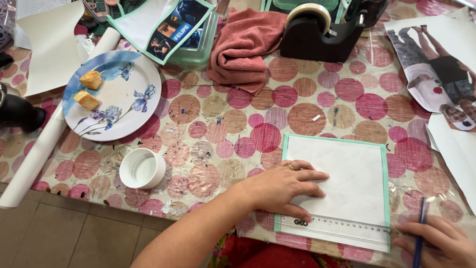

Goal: Measuring, marking, and cutting paper with a ruler, pencil, and scissors

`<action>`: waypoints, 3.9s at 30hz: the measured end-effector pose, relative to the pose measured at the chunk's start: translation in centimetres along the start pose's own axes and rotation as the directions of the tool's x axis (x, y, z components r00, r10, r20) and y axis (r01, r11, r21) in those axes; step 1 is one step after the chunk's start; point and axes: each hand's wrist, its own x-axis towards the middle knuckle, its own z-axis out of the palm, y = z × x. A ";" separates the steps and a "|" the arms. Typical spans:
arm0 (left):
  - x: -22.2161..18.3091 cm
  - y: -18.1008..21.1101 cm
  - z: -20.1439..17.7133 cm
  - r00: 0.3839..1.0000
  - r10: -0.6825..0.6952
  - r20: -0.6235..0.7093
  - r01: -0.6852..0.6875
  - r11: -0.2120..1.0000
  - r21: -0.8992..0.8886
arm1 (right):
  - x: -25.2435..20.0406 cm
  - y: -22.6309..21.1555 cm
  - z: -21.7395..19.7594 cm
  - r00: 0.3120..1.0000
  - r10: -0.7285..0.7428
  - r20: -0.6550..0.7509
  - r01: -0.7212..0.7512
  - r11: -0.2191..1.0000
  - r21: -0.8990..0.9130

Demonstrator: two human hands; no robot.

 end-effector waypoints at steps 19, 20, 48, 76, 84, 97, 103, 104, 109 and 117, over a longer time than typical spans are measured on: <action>0.0 0.0 0.1 1.000 -0.003 0.000 0.003 1.000 0.026 | -1.3 0.7 -0.6 0.997 -0.005 -0.075 0.004 1.000 -0.016; 0.0 0.0 0.1 1.000 -0.001 0.002 0.001 1.000 0.025 | -1.4 0.9 -0.5 0.997 -0.003 -0.076 0.002 1.000 -0.017; 0.2 0.6 -1.1 1.000 0.018 -0.003 -0.018 1.000 -0.015 | 0.2 -3.0 -2.6 0.993 0.114 0.013 -0.115 0.984 0.140; 0.9 1.7 -2.3 0.999 -0.003 0.035 0.005 0.999 -0.036 | -0.9 -8.7 -0.5 0.981 -0.087 -0.173 0.056 0.983 -0.174; 0.9 1.6 -2.3 0.999 0.008 0.035 -0.007 0.999 -0.031 | -0.3 -9.1 -0.7 0.983 -0.060 -0.175 0.031 0.986 -0.165; 0.8 1.4 -2.3 0.997 -0.025 0.067 0.029 0.998 -0.058 | 0.0 -9.0 -0.7 0.979 -0.073 -0.189 0.048 0.990 -0.131; 0.9 1.5 -2.3 0.997 -0.028 0.065 0.032 0.998 -0.062 | -0.1 -9.1 -0.4 0.975 -0.063 -0.214 0.026 0.985 -0.171; 1.0 1.5 -2.3 0.997 -0.028 0.069 0.032 0.998 -0.063 | 0.2 -9.3 -0.6 0.975 -0.059 -0.215 0.022 0.985 -0.170; 1.0 1.4 -2.3 0.999 -0.003 0.039 0.006 0.998 -0.062 | 0.8 -9.1 -0.9 0.986 -0.019 -0.167 -0.001 0.993 -0.116; 1.0 1.6 -2.5 0.999 0.004 0.045 -0.002 0.999 -0.048 | 1.1 -7.9 -1.0 0.997 0.065 -0.038 -0.067 0.996 -0.053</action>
